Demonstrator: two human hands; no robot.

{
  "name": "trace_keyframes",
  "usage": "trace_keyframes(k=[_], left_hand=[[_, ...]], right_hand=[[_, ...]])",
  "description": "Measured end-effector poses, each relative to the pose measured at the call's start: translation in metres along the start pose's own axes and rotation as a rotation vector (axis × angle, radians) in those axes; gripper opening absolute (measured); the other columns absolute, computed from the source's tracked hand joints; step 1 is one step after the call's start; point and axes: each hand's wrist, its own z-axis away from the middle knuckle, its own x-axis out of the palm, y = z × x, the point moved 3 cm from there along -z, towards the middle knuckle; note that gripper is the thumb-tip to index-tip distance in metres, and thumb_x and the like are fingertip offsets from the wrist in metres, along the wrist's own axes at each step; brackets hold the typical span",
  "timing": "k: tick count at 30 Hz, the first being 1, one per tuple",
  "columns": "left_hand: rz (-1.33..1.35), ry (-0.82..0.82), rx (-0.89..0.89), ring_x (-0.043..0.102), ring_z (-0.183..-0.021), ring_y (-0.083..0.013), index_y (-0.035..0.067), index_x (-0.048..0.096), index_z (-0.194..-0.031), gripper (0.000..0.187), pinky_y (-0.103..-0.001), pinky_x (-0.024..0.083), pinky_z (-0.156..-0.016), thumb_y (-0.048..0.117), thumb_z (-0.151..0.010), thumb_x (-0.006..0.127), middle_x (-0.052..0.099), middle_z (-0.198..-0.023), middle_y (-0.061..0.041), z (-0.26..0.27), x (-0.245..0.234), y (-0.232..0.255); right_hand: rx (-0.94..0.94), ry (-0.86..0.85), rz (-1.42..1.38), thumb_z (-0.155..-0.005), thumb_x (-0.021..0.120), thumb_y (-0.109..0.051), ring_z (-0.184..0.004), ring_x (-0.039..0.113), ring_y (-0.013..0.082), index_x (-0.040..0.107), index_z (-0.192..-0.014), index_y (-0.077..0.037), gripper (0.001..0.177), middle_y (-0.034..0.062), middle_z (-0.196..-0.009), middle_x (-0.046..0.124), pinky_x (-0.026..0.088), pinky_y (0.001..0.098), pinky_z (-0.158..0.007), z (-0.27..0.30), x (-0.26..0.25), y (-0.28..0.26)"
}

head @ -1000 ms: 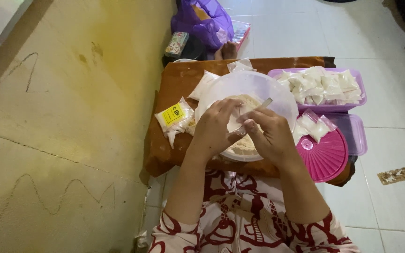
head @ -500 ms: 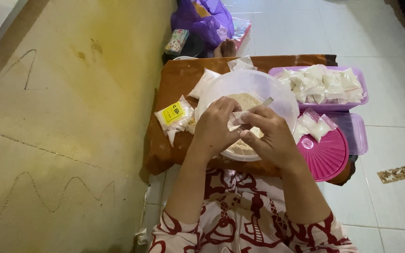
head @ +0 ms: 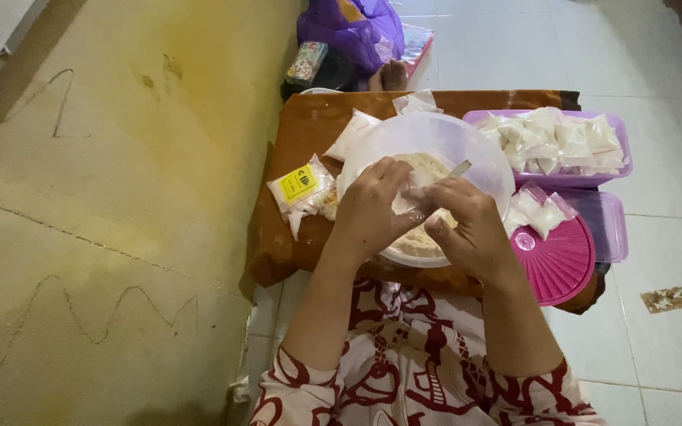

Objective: Packaging white powder into small plastic bags using a spoon and tying them closed.

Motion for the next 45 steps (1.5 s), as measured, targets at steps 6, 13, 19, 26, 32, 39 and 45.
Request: trace_keyframes(k=[6,13,19,26,32,39,45], left_hand=[[0.022,0.003,0.007,0.070,-0.090,-0.0324,0.011,0.062,-0.113,0.043,-0.044,0.061,-0.080,0.036,-0.083,0.079,0.061,-0.092,-0.011,0.000,-0.007,0.008],[0.084,0.020,0.022,0.069,-0.091,-0.0362,0.006,0.061,-0.115,0.046,-0.046,0.060,-0.080,0.043,-0.090,0.071,0.061,-0.093,-0.015,0.003,-0.012,0.012],[0.132,0.070,-0.082,0.065,-0.094,-0.0310,0.001,0.059,-0.119,0.058,-0.041,0.052,-0.082,0.047,-0.084,0.068,0.067,-0.108,-0.014,0.004,-0.005,0.011],[0.181,0.145,0.011,0.068,-0.093,-0.0391,0.005,0.054,-0.115,0.056,-0.049,0.059,-0.082,0.055,-0.092,0.064,0.059,-0.092,-0.017,0.004,-0.004,0.005],[0.212,0.172,0.023,0.069,-0.088,-0.0382,0.006,0.054,-0.110,0.051,-0.048,0.060,-0.078,0.053,-0.092,0.066,0.059,-0.088,-0.016,0.004,-0.002,0.004],[0.211,0.167,0.017,0.069,-0.087,-0.0405,0.004,0.053,-0.111,0.054,-0.050,0.060,-0.077,0.053,-0.093,0.065,0.060,-0.088,-0.019,0.002,-0.005,0.007],[0.210,0.157,0.005,0.069,-0.086,-0.0401,0.003,0.053,-0.111,0.052,-0.050,0.060,-0.075,0.050,-0.093,0.066,0.061,-0.088,-0.019,0.003,-0.007,0.009]], right_hand=[[-0.044,-0.031,0.023,-0.082,0.057,-0.079,-0.085,0.069,0.0345,0.075,-0.099,-0.007,0.076,0.0146,-0.085,0.068,0.053,0.0479,-0.083,0.005,-0.001,0.007],[0.083,0.065,-0.119,-0.076,0.024,-0.096,-0.106,0.061,0.0257,0.067,-0.129,-0.007,0.112,0.0153,-0.102,0.067,0.044,0.0414,-0.102,0.010,-0.011,0.028],[0.193,0.304,0.173,-0.100,0.060,0.008,-0.089,0.061,0.0237,0.060,-0.125,0.009,0.026,0.0182,-0.105,0.067,0.053,0.0348,-0.084,-0.004,-0.058,-0.016],[0.285,-0.357,0.600,-0.087,0.072,-0.014,-0.087,0.075,0.0400,0.060,-0.135,0.000,0.052,0.0238,-0.100,0.075,0.058,0.0542,-0.080,-0.025,-0.026,0.027],[0.419,-0.242,0.643,-0.093,0.074,-0.014,-0.088,0.073,0.0446,0.051,-0.140,-0.004,0.053,0.0257,-0.096,0.071,0.059,0.0518,-0.075,-0.030,-0.021,0.050],[0.354,-0.232,0.945,-0.089,0.077,-0.013,-0.081,0.073,0.0474,0.062,-0.123,0.000,0.039,0.0217,-0.107,0.060,0.063,0.0556,-0.067,-0.020,-0.010,0.076],[0.235,-0.243,0.755,-0.097,0.066,-0.014,-0.074,0.073,0.0422,0.073,-0.101,-0.010,0.009,0.0156,-0.085,0.067,0.061,0.0502,-0.062,-0.023,-0.009,0.043]])
